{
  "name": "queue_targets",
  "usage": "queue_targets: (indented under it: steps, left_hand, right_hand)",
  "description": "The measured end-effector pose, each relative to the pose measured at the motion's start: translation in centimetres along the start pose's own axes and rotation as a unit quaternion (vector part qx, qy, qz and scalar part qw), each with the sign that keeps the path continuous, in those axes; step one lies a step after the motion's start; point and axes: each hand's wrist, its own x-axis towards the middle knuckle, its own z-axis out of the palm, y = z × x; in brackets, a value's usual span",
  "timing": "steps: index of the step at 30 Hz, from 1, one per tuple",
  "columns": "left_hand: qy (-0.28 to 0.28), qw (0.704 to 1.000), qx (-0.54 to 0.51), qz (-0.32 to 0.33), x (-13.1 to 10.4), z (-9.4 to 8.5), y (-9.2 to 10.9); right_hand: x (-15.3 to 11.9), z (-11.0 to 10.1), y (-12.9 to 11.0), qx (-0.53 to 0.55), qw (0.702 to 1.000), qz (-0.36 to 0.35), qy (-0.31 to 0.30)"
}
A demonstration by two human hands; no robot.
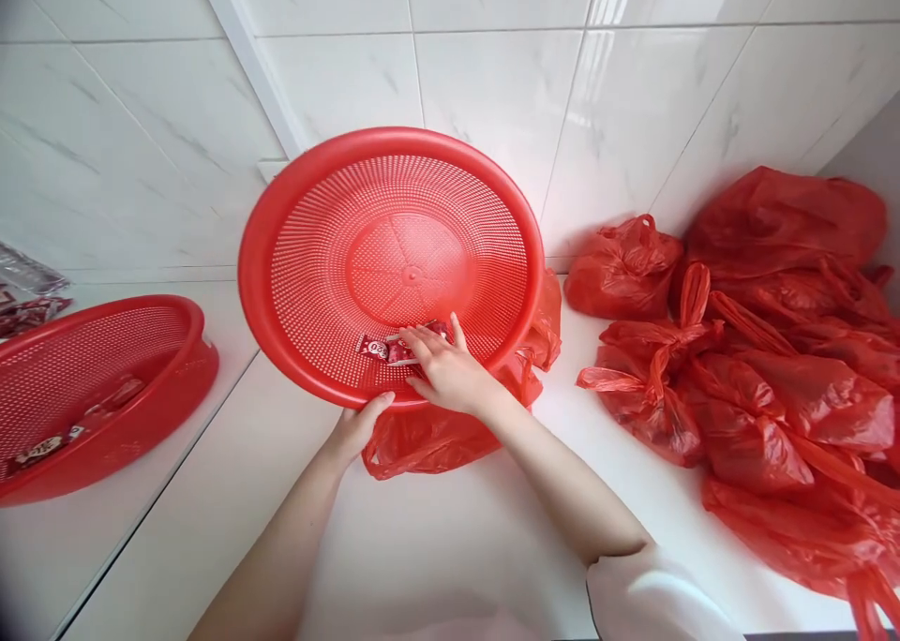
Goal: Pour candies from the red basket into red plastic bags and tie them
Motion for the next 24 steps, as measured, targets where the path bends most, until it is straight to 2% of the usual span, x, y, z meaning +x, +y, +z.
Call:
queue_targets:
  steps: [4, 6, 8, 10, 12, 14, 15, 18, 20, 22, 24]
  left_hand:
    - [-0.045, 0.998, -0.014, -0.032, -0.7, 1.0, 0.0]
    - [-0.066, 0.996, -0.034, -0.050, -0.8, 1.2, 0.2]
    - [-0.073, 0.994, -0.049, -0.059, -0.7, 1.2, 0.4]
    - [-0.051, 0.996, -0.043, -0.057, -0.4, 0.9, 0.6]
    - [-0.008, 0.999, -0.031, -0.037, 0.0, 0.4, 0.5]
    - [0.033, 0.999, -0.031, -0.015, 0.6, -0.2, 0.3]
    - [0.053, 0.998, -0.036, -0.011, 0.8, -0.5, 0.2]
    - [0.096, 0.993, -0.065, -0.017, 1.4, -1.2, 0.1]
    - [0.099, 0.990, -0.097, -0.020, 1.5, -1.6, 0.4]
    - [0.090, 0.987, -0.131, -0.017, 1.6, -1.9, 1.0]
    - [0.096, 0.985, -0.146, -0.014, 1.6, -2.2, 1.5]
  right_hand:
    - [0.4, 1.2, 0.3, 0.007, 0.998, 0.064, -0.016]
    - [0.5, 0.9, 0.5, 0.068, 0.990, 0.120, 0.008]
    - [0.5, 0.1, 0.8, 0.184, 0.967, 0.166, 0.054]
    - [0.4, -1.0, 0.9, 0.346, 0.916, 0.189, 0.074]
    - [0.2, -2.2, 1.0, 0.496, 0.845, 0.192, 0.055]
    - [-0.1, -3.1, 1.2, 0.579, 0.790, 0.197, 0.037]
    - [-0.2, -3.5, 1.2, 0.594, 0.777, 0.203, 0.037]
    - [-0.3, -4.3, 1.5, 0.597, 0.768, 0.228, 0.049]
    - [-0.4, -4.7, 1.7, 0.583, 0.774, 0.242, 0.052]
    - [-0.5, -5.3, 1.9, 0.562, 0.789, 0.246, 0.041]
    - [-0.8, -5.9, 2.0, 0.525, 0.816, 0.243, 0.009]
